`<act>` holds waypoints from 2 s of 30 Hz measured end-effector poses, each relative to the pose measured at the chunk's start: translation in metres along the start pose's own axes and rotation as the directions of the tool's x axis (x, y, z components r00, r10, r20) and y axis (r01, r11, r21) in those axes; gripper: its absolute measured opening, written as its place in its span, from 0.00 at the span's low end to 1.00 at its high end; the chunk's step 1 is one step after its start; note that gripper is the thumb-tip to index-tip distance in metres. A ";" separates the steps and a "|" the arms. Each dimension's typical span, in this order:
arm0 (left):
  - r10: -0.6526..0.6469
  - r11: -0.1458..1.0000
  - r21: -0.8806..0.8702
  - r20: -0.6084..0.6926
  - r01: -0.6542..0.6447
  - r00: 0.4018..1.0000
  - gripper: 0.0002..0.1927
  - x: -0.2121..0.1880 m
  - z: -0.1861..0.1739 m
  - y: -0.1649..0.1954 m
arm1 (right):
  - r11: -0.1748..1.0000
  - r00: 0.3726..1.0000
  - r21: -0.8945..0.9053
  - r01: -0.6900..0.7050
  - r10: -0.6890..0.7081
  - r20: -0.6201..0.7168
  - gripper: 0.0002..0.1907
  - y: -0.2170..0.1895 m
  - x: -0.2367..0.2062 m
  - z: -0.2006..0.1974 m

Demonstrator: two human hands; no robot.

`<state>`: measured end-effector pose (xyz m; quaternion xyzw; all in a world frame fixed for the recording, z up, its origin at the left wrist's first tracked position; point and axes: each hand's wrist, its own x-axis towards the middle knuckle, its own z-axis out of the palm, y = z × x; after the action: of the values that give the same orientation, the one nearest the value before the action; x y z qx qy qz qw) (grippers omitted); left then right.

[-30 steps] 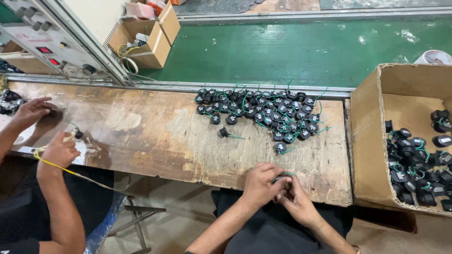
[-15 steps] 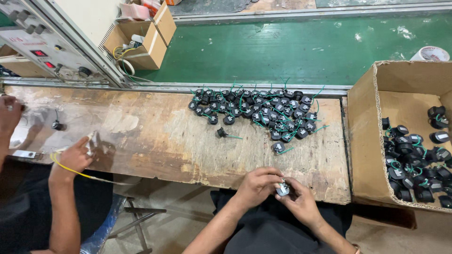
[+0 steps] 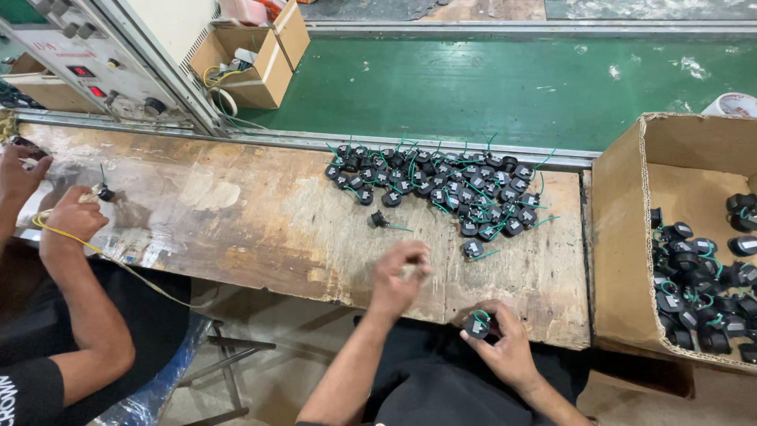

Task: The person picks small black plug components with green wires from a pile on the workbench, manipulates and checks each one in their hands, and places finished units into a large cardboard box beside the bench, repeating this cycle continuously.

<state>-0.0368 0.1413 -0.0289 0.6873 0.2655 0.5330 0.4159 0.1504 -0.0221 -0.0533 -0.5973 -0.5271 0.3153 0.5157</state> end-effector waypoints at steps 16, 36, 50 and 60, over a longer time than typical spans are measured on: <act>-0.109 0.879 0.424 -0.263 0.216 0.959 0.17 0.030 -0.041 -0.030 | 0.956 0.971 -0.170 0.238 -0.230 0.062 0.22 -0.010 0.005 -0.003; 0.180 0.983 -0.103 0.393 -0.151 0.902 0.09 -0.021 0.034 0.049 | 0.992 0.949 0.112 -0.064 0.025 0.313 0.19 0.030 -0.009 0.006; -0.392 0.662 -0.521 0.372 0.539 0.842 0.18 -0.052 0.059 0.010 | 0.971 0.987 -0.178 0.158 -0.150 0.059 0.21 -0.018 0.008 -0.001; -0.173 0.984 -0.035 -0.383 0.173 0.907 0.14 0.037 -0.017 -0.027 | 0.977 0.986 0.195 0.085 -0.110 0.122 0.15 -0.010 0.004 0.003</act>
<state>-0.0400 0.1904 -0.0314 0.5430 0.4018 0.6185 0.4015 0.1460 -0.0188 -0.0441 -0.4967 -0.5563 0.3774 0.5490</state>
